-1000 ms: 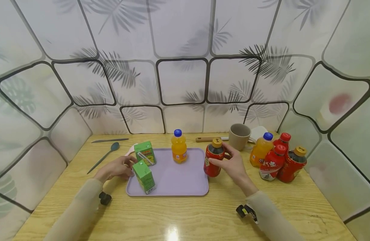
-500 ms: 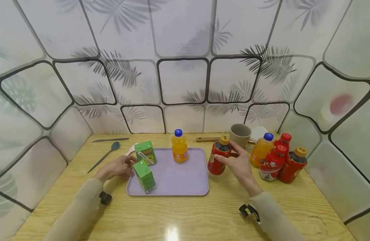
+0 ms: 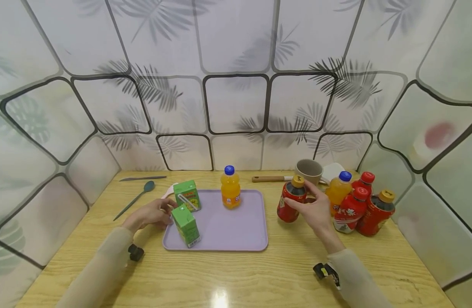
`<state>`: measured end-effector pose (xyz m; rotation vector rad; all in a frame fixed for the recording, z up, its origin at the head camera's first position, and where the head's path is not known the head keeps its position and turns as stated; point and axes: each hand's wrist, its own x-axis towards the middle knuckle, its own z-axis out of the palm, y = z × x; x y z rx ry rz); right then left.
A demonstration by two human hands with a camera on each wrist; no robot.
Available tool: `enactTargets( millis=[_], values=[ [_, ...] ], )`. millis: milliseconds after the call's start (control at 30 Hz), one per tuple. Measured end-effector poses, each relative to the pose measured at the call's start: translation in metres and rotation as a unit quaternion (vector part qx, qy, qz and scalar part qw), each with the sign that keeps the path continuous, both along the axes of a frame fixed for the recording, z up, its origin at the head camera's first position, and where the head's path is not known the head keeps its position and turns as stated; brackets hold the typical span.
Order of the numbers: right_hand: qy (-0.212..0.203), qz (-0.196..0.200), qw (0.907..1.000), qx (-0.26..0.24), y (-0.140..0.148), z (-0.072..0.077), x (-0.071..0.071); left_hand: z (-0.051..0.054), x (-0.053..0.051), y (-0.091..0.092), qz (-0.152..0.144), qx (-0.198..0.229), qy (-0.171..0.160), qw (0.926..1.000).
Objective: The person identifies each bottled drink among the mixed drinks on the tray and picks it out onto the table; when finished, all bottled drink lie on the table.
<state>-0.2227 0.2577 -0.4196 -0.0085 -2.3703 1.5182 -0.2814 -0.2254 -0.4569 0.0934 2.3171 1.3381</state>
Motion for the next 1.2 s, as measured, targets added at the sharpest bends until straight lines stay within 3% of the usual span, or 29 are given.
enactTargets(
  millis=[333, 500, 867, 1200],
  values=[
    [-0.031, -0.054, 0.9975, 0.033, 0.013, -0.001, 0.000, 0.002, 0.000, 0.001, 0.001, 0.000, -0.001, 1.0000],
    [-0.043, -0.063, 0.9955, 0.056, 0.019, 0.001, 0.001, 0.002, 0.000, 0.002, 0.004, -0.001, -0.002, 1.0000],
    [-0.025, -0.058, 0.9911, 0.117, 0.030, -0.002, -0.002, 0.000, -0.001, 0.001, 0.000, -0.002, -0.006, 1.0000],
    [-0.005, -0.069, 0.9885, 0.134, 0.036, -0.004, -0.010, 0.001, -0.001, 0.001, 0.001, 0.001, -0.003, 1.0000]
  ],
)
